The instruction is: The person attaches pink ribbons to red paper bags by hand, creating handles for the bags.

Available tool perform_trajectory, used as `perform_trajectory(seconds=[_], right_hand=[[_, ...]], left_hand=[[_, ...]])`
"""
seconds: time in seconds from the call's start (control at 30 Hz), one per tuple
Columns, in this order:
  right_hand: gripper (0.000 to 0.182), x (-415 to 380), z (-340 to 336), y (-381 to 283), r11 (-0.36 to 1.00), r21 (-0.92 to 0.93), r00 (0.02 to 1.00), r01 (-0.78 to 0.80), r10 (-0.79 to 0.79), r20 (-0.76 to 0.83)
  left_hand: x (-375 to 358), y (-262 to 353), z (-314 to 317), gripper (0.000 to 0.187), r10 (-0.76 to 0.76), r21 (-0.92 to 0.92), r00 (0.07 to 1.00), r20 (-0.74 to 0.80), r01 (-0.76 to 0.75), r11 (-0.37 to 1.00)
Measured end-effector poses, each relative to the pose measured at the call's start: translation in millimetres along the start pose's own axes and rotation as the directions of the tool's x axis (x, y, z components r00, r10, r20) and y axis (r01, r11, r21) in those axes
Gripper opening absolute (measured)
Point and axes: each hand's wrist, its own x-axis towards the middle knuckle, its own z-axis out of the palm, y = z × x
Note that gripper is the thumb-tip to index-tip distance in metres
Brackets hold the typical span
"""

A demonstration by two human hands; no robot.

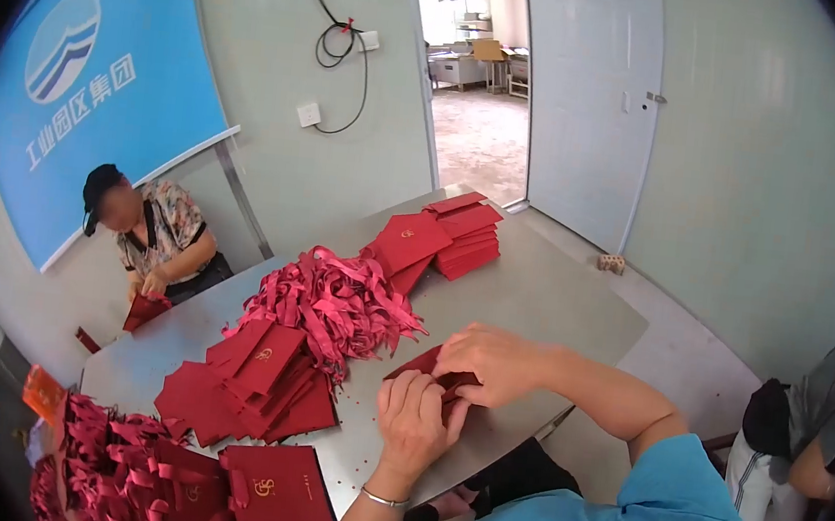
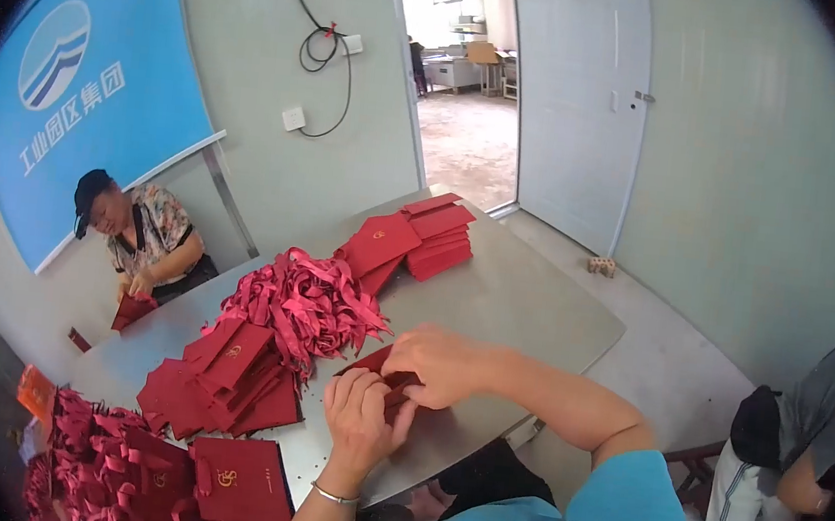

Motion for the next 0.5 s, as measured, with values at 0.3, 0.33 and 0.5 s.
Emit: perform_trajectory(seconds=[0.3,0.33,0.5], right_hand=[[0.052,3,-9,11,0.983,0.181,0.981,0.016,-0.050,0.185],[0.053,7,-9,11,0.976,0.212,0.979,0.045,-0.086,0.187],[0.043,19,-24,6,0.897,0.434,0.973,-0.086,-0.018,0.231]], left_hand=[[2,10,-5,0.021,0.114,0.069,0.981,0.155,-0.125,0.990],[1,10,-7,0.019,0.115,0.096,0.979,0.171,-0.132,0.987],[1,-16,-11,0.017,0.093,-0.061,0.992,0.087,-0.088,0.994]])
